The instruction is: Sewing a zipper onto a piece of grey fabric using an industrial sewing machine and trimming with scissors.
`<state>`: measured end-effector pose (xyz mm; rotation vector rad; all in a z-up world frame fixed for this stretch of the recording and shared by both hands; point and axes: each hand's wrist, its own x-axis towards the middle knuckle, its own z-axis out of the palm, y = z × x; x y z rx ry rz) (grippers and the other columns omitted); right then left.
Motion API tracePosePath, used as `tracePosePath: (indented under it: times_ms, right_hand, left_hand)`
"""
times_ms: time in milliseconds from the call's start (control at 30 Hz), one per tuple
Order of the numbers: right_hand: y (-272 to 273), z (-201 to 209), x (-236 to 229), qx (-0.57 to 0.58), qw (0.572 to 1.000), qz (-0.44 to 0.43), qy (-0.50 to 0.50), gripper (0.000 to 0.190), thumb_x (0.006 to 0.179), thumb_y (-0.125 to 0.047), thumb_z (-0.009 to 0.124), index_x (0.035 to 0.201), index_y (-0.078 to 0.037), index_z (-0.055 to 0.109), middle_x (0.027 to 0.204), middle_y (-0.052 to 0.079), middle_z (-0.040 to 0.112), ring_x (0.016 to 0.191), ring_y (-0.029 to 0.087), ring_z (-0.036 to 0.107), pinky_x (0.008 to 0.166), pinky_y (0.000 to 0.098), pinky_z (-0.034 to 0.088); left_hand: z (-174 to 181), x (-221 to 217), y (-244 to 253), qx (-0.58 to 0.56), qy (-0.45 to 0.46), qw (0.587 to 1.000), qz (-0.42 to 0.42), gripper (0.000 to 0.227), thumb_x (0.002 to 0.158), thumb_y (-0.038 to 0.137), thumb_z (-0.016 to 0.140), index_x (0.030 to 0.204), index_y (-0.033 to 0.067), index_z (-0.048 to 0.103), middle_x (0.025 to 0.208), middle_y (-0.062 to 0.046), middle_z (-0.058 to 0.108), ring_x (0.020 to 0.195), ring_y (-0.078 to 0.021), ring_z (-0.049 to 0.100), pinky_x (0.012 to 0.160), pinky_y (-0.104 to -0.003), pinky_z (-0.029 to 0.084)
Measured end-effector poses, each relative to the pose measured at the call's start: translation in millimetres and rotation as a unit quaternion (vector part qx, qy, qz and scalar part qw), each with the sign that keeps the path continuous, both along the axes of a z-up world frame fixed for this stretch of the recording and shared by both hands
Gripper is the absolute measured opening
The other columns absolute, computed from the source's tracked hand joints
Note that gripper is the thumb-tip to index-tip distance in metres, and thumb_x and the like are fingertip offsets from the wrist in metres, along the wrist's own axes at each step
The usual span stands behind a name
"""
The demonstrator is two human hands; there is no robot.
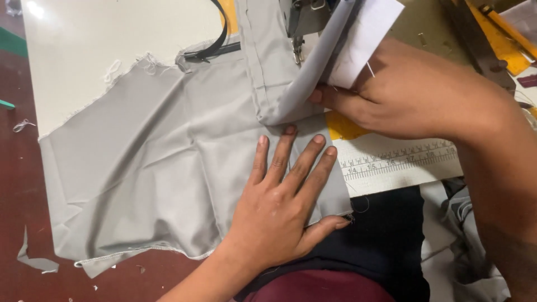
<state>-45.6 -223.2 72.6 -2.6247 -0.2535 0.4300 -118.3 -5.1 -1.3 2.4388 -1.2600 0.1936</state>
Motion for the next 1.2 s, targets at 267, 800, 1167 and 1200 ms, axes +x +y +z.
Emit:
tracePosePath:
  times_ms: [267, 800, 1167, 1200]
  right_hand:
    - [-2.1, -4.9, -6.1, 0.072, 0.955, 0.217, -0.19, 0.03, 0.107, -0.024, 0.049, 0.123, -0.007, 0.068, 0.119, 0.015, 0.069, 0.108, 0.039, 0.061, 0.093, 0.0452, 0.046]
    - [2.4, -54.7, -89.2, -0.119, 0.945, 0.147, -0.268, 0.059, 0.085, -0.032, 0.066, 0.14, -0.01, 0.059, 0.145, 0.014, 0.06, 0.129, 0.034, 0.054, 0.116, 0.0579, 0.035]
    - [0.8, -56.3, -91.2, -0.107, 0.945, 0.145, -0.272, 0.045, 0.096, -0.023, 0.057, 0.14, -0.013, 0.057, 0.148, 0.012, 0.053, 0.134, 0.034, 0.05, 0.115, 0.0602, 0.036]
    - [0.0, -56.3, -88.1, -0.11, 0.943, 0.146, -0.28, 0.044, 0.096, -0.019, 0.056, 0.139, -0.013, 0.058, 0.148, 0.011, 0.054, 0.132, 0.034, 0.051, 0.114, 0.0607, 0.037]
  left_hand:
    - [0.6, -1.0, 1.5, 0.001, -0.001, 1.0, 0.005, 0.079, 0.094, 0.063, 0.057, 0.149, 0.0061, 0.052, 0.153, -0.015, 0.053, 0.14, -0.0481, 0.047, 0.119, -0.07, 0.028]
    - [51.5, 40.7, 30.5, -0.113, 0.05, 0.992, -0.036, 0.015, 0.091, 0.016, 0.058, 0.093, 0.0042, 0.067, 0.094, -0.012, 0.074, 0.091, -0.0308, 0.072, 0.089, -0.048, 0.048]
    - [-5.1, 104.4, 40.7, -0.009, -0.007, 0.996, -0.093, 0.054, 0.101, 0.055, 0.048, 0.144, 0.0241, 0.062, 0.152, -0.01, 0.057, 0.151, -0.0447, 0.034, 0.122, -0.069, 0.01]
    - [-5.9, 107.3, 40.3, -0.003, 0.0, 0.995, -0.095, 0.057, 0.102, 0.056, 0.044, 0.146, 0.0247, 0.06, 0.154, -0.011, 0.055, 0.152, -0.043, 0.029, 0.122, -0.068, 0.006]
